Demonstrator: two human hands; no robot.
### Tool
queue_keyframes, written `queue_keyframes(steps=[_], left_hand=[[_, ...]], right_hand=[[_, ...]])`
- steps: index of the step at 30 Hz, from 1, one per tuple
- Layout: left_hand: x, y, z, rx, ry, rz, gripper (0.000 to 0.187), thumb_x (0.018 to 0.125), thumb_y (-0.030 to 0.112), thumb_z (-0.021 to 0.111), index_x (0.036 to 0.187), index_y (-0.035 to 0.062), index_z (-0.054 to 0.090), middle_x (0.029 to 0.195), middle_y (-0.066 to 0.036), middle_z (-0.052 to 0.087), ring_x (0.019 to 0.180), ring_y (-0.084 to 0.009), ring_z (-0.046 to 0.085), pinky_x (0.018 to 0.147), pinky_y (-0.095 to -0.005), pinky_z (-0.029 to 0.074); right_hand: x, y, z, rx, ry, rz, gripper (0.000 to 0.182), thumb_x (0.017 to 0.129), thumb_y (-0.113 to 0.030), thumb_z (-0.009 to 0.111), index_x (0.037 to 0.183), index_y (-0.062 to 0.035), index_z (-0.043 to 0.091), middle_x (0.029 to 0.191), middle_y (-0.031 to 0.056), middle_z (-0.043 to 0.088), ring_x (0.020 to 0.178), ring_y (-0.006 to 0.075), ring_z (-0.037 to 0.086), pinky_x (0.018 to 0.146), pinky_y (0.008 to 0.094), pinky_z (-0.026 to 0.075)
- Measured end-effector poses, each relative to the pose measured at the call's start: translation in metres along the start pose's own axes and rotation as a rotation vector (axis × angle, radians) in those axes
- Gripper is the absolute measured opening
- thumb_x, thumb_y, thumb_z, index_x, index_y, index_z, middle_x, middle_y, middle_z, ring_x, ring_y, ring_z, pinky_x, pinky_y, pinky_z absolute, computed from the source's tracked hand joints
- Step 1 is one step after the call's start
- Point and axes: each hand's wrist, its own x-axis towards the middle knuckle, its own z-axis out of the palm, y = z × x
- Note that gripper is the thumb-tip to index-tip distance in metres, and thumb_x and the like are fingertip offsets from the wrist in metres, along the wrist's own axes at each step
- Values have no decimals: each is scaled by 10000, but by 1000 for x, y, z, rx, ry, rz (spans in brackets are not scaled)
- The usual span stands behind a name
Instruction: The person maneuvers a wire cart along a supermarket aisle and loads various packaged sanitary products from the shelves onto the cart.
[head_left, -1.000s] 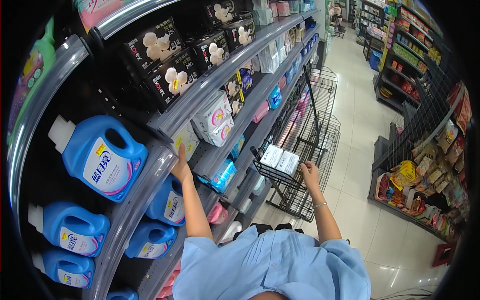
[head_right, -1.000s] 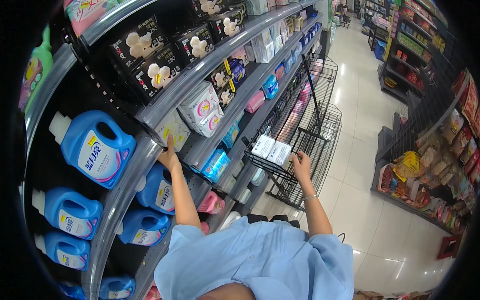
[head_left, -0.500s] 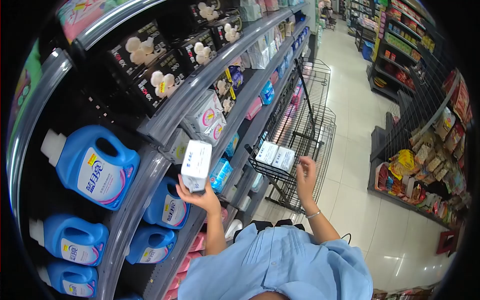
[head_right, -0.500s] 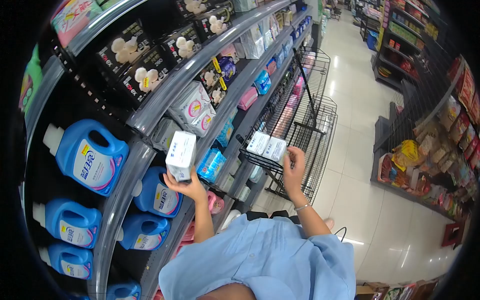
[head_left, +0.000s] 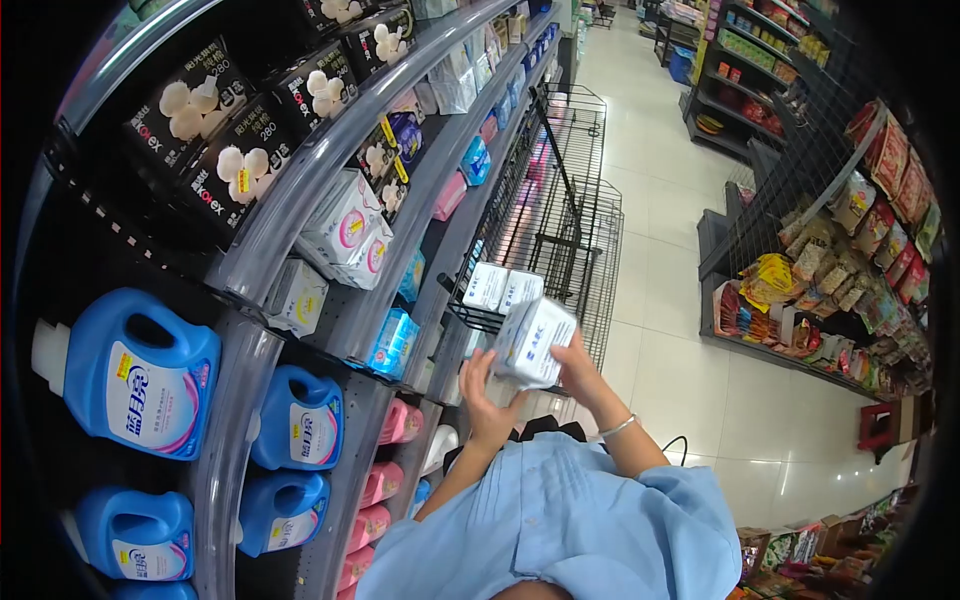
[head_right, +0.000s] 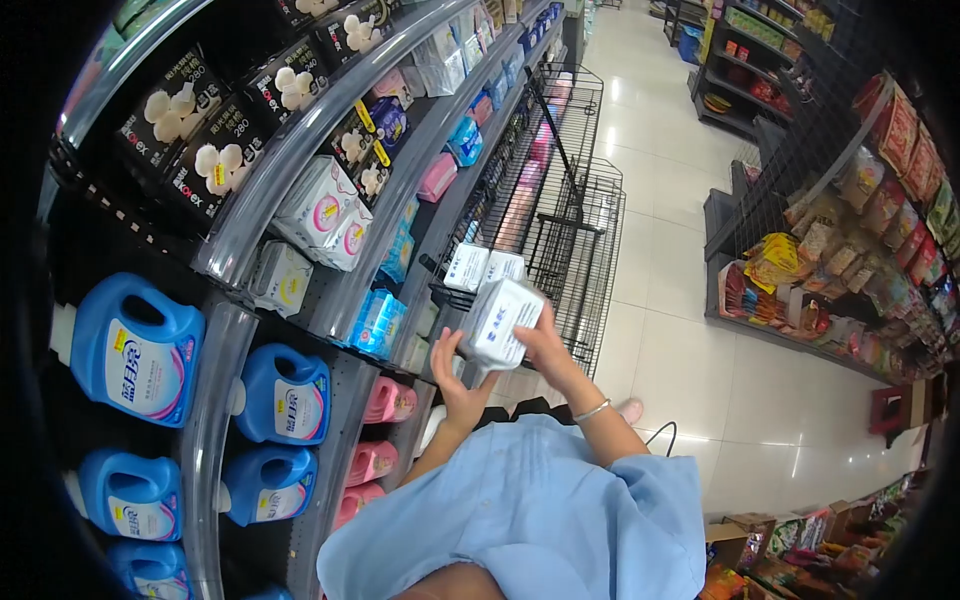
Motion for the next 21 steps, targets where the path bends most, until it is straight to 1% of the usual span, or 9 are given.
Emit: queue_keyframes(steps=[1,3,4,5,10,14,17,18,21], left_hand=[[-2,4,4,11,-44,-54,862,661,186,791,1331,-35,294,1335,-171,396,1274,-346,339,1065,-472,207],[-9,10,10,-6,-98,-40,865,681,131,768,1345,-34,240,1347,-191,369,1271,-350,343,1070,-465,207],[-18,7,17,-74,-67,-33,857,696,108,749,1350,-33,214,1350,-200,360,1268,-351,345,1070,-463,210],[-29,-2,28,-141,-35,-23,849,711,85,730,1355,-32,189,1353,-209,351,1264,-351,347,1070,-462,214],[-43,-6,27,-201,-37,-128,790,764,16,640,1361,-31,124,1341,-234,357,1243,-350,367,1064,-449,234],[-46,-16,19,-203,27,-258,735,784,33,616,1361,-28,165,1321,-228,385,1230,-335,386,1051,-435,254],[-51,-23,18,-219,57,-308,706,793,45,608,1362,-21,195,1316,-218,397,1223,-323,396,1036,-428,272],[-51,-24,18,-222,61,-315,697,795,48,606,1362,-19,204,1316,-215,399,1220,-319,399,1031,-426,279],[-52,-25,17,-221,62,-323,692,795,41,601,1362,-15,208,1320,-206,400,1217,-312,402,1021,-424,289]], right_hand=[[5,-8,-6,-39,91,-95,727,821,-183,635,1371,-89,167,1283,114,389,1161,212,476,941,360,437],[18,-17,-30,-382,331,-170,702,802,-159,668,1328,-78,210,1233,141,379,1052,207,541,870,340,479],[26,-20,-37,-406,394,-249,675,795,-174,690,1287,-75,239,1203,156,364,957,197,577,808,308,501],[37,-18,-53,-482,451,-249,652,798,-209,698,1265,-66,266,1182,143,401,936,194,580,788,299,510],[67,-20,-83,-423,517,-4,557,848,-323,615,1263,-40,373,963,65,557,872,146,582,646,238,483],[85,-21,-97,-589,451,77,565,864,-333,580,1299,-30,386,947,70,608,794,112,571,558,217,420],[91,-14,-93,-597,512,18,581,868,-335,574,1316,-20,381,985,93,622,778,118,574,546,215,417],[92,-12,-94,-620,485,-8,620,860,-322,576,1340,-3,350,999,127,621,785,124,579,583,244,452],[104,2,-103,-847,378,-111,663,844,-311,573,1364,1,305,1059,219,596,859,215,596,721,332,488]])
